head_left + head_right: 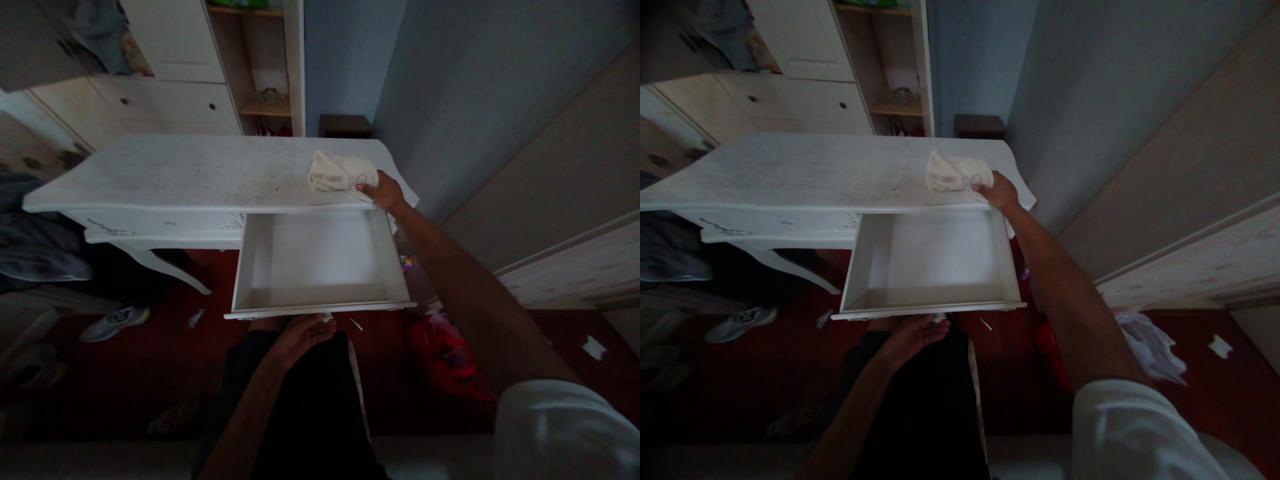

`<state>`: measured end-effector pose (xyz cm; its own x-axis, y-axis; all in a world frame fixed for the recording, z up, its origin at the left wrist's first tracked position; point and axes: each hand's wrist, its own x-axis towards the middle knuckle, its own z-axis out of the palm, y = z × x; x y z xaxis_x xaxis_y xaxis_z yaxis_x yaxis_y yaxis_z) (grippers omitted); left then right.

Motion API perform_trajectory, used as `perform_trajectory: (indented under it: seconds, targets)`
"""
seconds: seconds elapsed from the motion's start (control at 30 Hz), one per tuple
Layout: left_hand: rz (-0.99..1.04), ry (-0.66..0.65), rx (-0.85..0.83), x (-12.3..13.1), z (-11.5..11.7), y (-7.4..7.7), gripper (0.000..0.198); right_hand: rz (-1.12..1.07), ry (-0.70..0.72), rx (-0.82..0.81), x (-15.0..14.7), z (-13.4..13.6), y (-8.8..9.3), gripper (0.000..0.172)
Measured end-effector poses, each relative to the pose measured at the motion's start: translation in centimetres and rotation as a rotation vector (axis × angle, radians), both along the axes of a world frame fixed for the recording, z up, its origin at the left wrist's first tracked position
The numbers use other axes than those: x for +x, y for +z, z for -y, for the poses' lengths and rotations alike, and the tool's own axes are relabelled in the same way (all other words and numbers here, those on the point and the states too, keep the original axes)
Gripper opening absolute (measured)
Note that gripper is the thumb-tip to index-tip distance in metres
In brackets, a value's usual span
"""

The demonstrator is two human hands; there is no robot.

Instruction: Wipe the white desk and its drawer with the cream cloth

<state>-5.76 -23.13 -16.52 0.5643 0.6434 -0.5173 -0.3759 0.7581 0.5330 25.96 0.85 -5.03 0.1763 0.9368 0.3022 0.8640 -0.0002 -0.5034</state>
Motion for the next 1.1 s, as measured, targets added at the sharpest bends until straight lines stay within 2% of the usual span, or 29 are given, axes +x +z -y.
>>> perform_trajectory:
  seconds: [0.5, 0.83, 1.1]
  targets:
    - [-0.013, -0.021, 0.076, 0.4, -1.4, 4.0, 0.024, 0.013, -0.019, -0.015, 0.1, 0.6, 0.4, 0.065]
    - [-0.03, 0.014, 0.08, 1.3, -3.7, 4.1, 0.026, -0.034, -0.042, 0.016, -0.1, 1.1, 0.8, 0.055]
    - [-0.101, 0.027, 0.097, 1.9, -6.3, 5.3, 0.026, -0.117, -0.018, 0.011, 0.1, 1.4, 0.9, 0.054]
